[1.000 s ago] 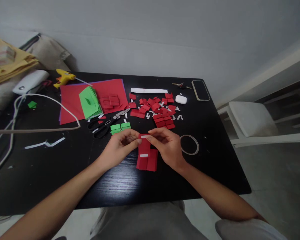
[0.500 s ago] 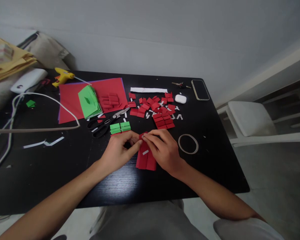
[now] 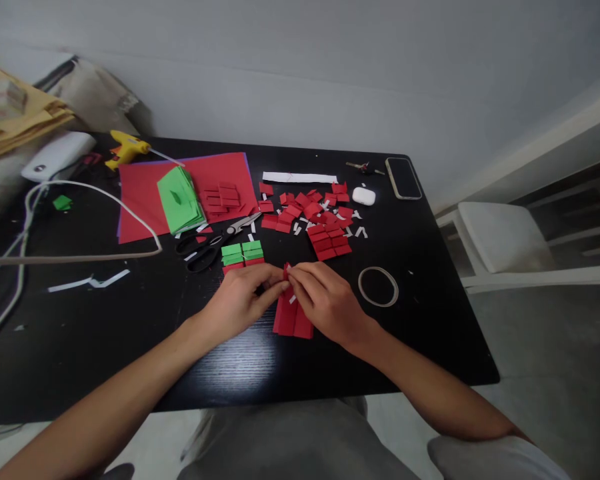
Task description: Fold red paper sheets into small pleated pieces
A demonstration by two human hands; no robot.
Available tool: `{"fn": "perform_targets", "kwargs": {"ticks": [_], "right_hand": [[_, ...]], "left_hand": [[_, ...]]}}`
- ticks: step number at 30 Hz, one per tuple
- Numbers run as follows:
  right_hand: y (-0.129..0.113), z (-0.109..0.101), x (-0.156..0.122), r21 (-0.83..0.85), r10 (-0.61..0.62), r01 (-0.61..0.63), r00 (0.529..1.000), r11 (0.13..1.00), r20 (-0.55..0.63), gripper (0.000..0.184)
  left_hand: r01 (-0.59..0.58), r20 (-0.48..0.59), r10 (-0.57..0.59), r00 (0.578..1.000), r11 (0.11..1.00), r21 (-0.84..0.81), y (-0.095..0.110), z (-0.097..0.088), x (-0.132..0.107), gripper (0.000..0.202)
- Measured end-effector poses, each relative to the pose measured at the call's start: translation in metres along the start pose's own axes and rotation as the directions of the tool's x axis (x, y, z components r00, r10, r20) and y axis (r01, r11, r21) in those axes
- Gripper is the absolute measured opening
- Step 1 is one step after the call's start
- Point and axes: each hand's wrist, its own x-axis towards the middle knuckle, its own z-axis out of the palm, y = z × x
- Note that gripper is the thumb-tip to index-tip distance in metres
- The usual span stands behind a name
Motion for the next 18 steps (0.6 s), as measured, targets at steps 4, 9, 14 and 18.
{"fn": "perform_targets", "kwargs": {"ticks": [4, 9, 14, 18], "right_hand": [[0.0001, -0.0022, 0.0016, -0.017, -0.023, 0.023, 1.000, 1.000, -0.015, 0.024], [-0.0005, -0.0015, 0.0024, -0.024, -0.017, 0.017, 1.000, 1.000, -0.017, 0.022], [0.0016, -0.0007, 0.0017, 0.020, -0.002, 0.002, 1.000, 1.000, -0.021, 0.021], [0.0037, -0.0007, 0.0019, 0.056, -0.006, 0.008, 1.000, 0.998, -0.028, 0.019]], "left_hand": [[-0.003, 0.004, 0.003, 1.000, 1.000, -0.006, -0.0006, -0.0004, 0.0000, 0.017], [-0.003, 0.002, 0.003, 1.000, 1.000, -0.003, -0.0023, 0.0000, -0.0005, 0.019], [0.010, -0.003, -0.010, 1.000, 1.000, -0.017, -0.0028, -0.0001, -0.0020, 0.020], [0.003, 0.003, -0.003, 1.000, 1.000, -0.021, -0.0028, -0.0007, -0.0021, 0.018]]}}
